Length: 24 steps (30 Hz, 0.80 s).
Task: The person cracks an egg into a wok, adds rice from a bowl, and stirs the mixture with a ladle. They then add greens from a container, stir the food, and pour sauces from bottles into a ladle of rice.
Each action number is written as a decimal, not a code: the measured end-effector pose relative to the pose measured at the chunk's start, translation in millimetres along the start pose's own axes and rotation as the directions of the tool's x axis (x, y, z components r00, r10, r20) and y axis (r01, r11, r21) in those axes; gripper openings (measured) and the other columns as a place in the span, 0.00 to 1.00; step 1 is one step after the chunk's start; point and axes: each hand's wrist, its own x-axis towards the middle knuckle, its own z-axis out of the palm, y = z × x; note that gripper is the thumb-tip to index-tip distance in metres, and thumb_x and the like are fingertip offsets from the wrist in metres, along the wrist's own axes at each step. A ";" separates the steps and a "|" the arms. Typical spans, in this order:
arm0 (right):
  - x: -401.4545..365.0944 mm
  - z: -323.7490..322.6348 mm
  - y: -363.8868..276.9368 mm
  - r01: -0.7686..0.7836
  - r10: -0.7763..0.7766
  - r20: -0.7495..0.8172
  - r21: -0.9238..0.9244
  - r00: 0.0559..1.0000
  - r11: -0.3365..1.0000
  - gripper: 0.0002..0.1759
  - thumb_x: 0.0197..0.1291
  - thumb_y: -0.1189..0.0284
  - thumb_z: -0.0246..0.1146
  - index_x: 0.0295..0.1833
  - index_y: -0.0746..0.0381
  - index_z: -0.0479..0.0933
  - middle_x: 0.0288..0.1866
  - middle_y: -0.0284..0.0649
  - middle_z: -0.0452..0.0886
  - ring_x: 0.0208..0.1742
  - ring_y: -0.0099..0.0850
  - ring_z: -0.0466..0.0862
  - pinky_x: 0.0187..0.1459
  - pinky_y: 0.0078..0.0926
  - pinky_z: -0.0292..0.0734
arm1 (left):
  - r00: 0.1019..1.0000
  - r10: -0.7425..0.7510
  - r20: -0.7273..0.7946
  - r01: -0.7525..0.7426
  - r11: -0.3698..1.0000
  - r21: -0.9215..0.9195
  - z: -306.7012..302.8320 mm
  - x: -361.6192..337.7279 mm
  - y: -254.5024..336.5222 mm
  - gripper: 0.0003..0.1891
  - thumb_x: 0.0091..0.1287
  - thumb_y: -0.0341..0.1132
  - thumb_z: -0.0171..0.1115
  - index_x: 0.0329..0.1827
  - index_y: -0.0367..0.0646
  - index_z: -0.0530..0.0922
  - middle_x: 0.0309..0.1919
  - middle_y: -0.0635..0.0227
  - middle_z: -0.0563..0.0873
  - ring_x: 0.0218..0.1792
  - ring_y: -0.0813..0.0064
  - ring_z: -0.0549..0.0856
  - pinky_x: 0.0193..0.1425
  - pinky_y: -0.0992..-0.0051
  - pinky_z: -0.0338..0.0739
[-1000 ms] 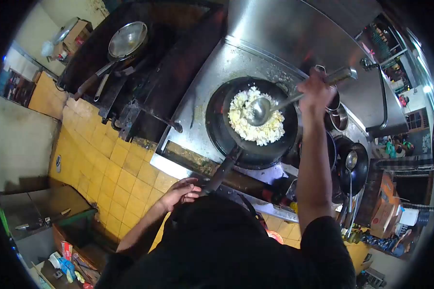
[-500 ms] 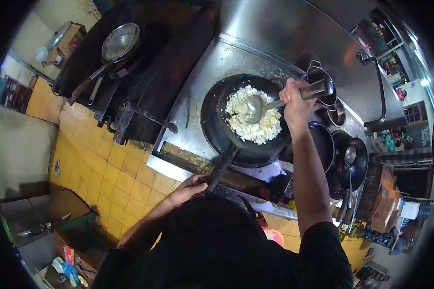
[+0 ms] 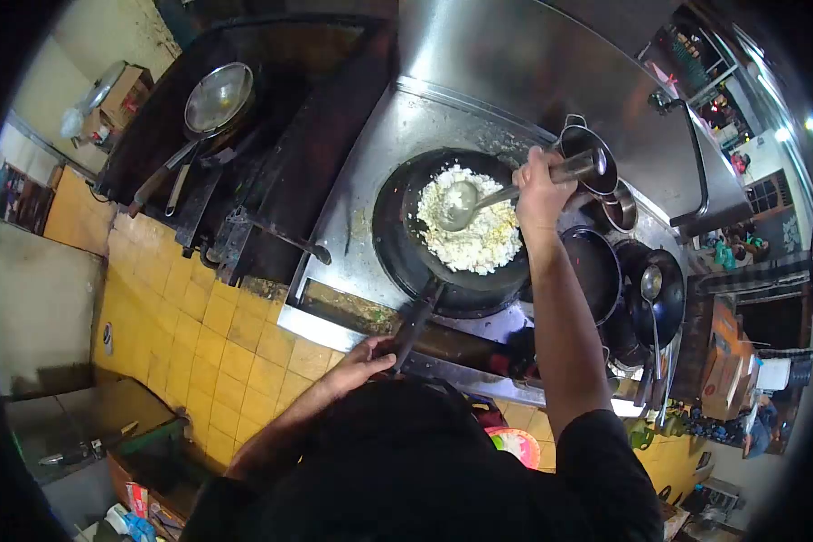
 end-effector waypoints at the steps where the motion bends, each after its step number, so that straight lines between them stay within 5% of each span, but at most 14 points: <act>1: 4.1 4.2 -3.2 0.005 -0.005 -0.006 0.018 1.000 1.000 0.12 0.58 0.78 0.65 0.31 0.59 0.66 0.16 0.29 0.65 0.14 0.19 0.64 0.17 0.20 0.59 | 1.000 -0.004 -0.001 0.004 0.999 0.032 0.2 0.5 2.4 0.30 0.72 0.37 0.57 0.73 0.38 0.57 0.56 0.63 0.78 0.51 0.73 0.81 0.57 0.73 0.76; 5: 7.1 -29.5 -37.4 0.040 -0.050 0.115 0.090 0.992 0.995 0.11 0.59 0.78 0.64 0.34 0.59 0.66 0.18 0.30 0.66 0.14 0.19 0.66 0.18 0.20 0.62 | 1.000 0.015 0.019 -0.015 1.000 -0.020 -1.2 -4.5 2.1 0.32 0.72 0.38 0.57 0.74 0.38 0.53 0.55 0.62 0.78 0.50 0.74 0.81 0.56 0.73 0.77; 7: -9.8 -19.4 -16.8 0.092 -0.092 -0.002 -0.016 0.996 0.996 0.12 0.59 0.78 0.64 0.32 0.58 0.66 0.17 0.28 0.64 0.14 0.19 0.63 0.18 0.19 0.59 | 0.999 0.012 0.033 -0.012 1.000 0.008 -4.2 -3.2 -1.9 0.32 0.72 0.37 0.57 0.74 0.38 0.54 0.55 0.62 0.78 0.50 0.74 0.81 0.56 0.73 0.77; 9: -8.7 -7.5 -2.6 -0.119 0.105 0.134 0.098 0.985 0.988 0.11 0.60 0.78 0.62 0.29 0.58 0.66 0.16 0.28 0.63 0.14 0.19 0.62 0.19 0.21 0.58 | 0.998 0.025 0.050 -0.027 0.998 0.049 -7.8 0.5 -4.7 0.31 0.72 0.37 0.57 0.74 0.38 0.54 0.55 0.63 0.78 0.50 0.74 0.81 0.56 0.72 0.77; 13: -0.5 -17.4 -23.9 0.012 -0.016 0.168 0.025 0.986 1.000 0.09 0.61 0.78 0.61 0.31 0.59 0.67 0.17 0.29 0.63 0.15 0.20 0.64 0.20 0.22 0.62 | 0.995 0.001 0.102 0.001 1.000 -0.015 -14.1 2.6 0.5 0.32 0.72 0.37 0.56 0.74 0.39 0.53 0.58 0.63 0.75 0.50 0.73 0.81 0.55 0.71 0.78; 14: -4.5 -10.2 5.8 -0.033 0.032 -0.013 -0.080 0.999 0.996 0.12 0.61 0.78 0.61 0.28 0.58 0.65 0.17 0.28 0.62 0.14 0.20 0.63 0.19 0.22 0.62 | 0.997 0.006 0.079 -0.004 0.999 -0.032 -12.8 0.8 2.2 0.32 0.72 0.37 0.57 0.74 0.39 0.54 0.58 0.63 0.76 0.50 0.73 0.82 0.55 0.71 0.78; 15: 1.9 -27.0 38.2 0.036 -0.016 0.106 -0.187 0.994 0.982 0.11 0.57 0.77 0.65 0.25 0.60 0.72 0.18 0.28 0.71 0.19 0.17 0.70 0.19 0.19 0.59 | 0.998 0.001 0.063 0.002 0.999 -0.044 -9.5 -5.5 1.7 0.32 0.72 0.38 0.57 0.74 0.39 0.54 0.57 0.63 0.76 0.49 0.73 0.82 0.55 0.72 0.78; 17: 19.8 -11.8 23.9 0.141 -0.068 0.270 -0.259 0.961 0.956 0.13 0.58 0.76 0.64 0.23 0.60 0.72 0.18 0.28 0.72 0.19 0.18 0.70 0.22 0.22 0.63 | 0.997 0.011 0.076 -0.013 1.000 0.024 -8.4 -4.0 5.0 0.32 0.71 0.37 0.58 0.73 0.35 0.55 0.56 0.61 0.77 0.49 0.73 0.82 0.54 0.73 0.78; 20: 17.9 10.3 -32.5 -0.012 0.020 0.142 -0.056 0.990 0.998 0.14 0.59 0.76 0.64 0.22 0.62 0.71 0.17 0.27 0.72 0.19 0.20 0.70 0.25 0.24 0.66 | 0.996 -0.002 0.084 -0.002 0.999 0.043 -15.4 3.2 4.2 0.32 0.71 0.37 0.58 0.73 0.35 0.55 0.56 0.61 0.77 0.49 0.73 0.82 0.53 0.72 0.78; 22: 35.3 4.3 37.4 0.201 -0.207 -0.019 -0.159 0.978 0.966 0.14 0.59 0.75 0.63 0.21 0.63 0.72 0.16 0.28 0.71 0.19 0.22 0.70 0.24 0.27 0.67 | 0.999 0.021 0.050 -0.023 0.999 0.041 -8.5 6.0 5.8 0.29 0.72 0.38 0.57 0.71 0.38 0.58 0.55 0.63 0.78 0.49 0.73 0.83 0.52 0.72 0.79; 23: 33.3 0.6 49.1 0.370 -0.313 0.248 -0.236 0.917 0.898 0.12 0.60 0.75 0.63 0.24 0.60 0.72 0.17 0.26 0.70 0.18 0.18 0.70 0.21 0.20 0.62 | 0.997 -0.001 0.079 -0.004 0.998 0.063 -7.4 4.7 4.0 0.29 0.72 0.38 0.57 0.71 0.38 0.58 0.55 0.63 0.78 0.49 0.73 0.83 0.52 0.72 0.79; 24: 22.4 12.3 18.9 0.048 0.017 0.170 -0.368 0.985 0.929 0.13 0.56 0.71 0.66 0.22 0.66 0.76 0.16 0.34 0.76 0.20 0.26 0.74 0.24 0.32 0.68 | 0.995 -0.004 0.101 0.000 0.999 0.037 -8.1 9.8 5.1 0.29 0.71 0.38 0.58 0.71 0.38 0.59 0.55 0.63 0.77 0.49 0.73 0.82 0.52 0.72 0.79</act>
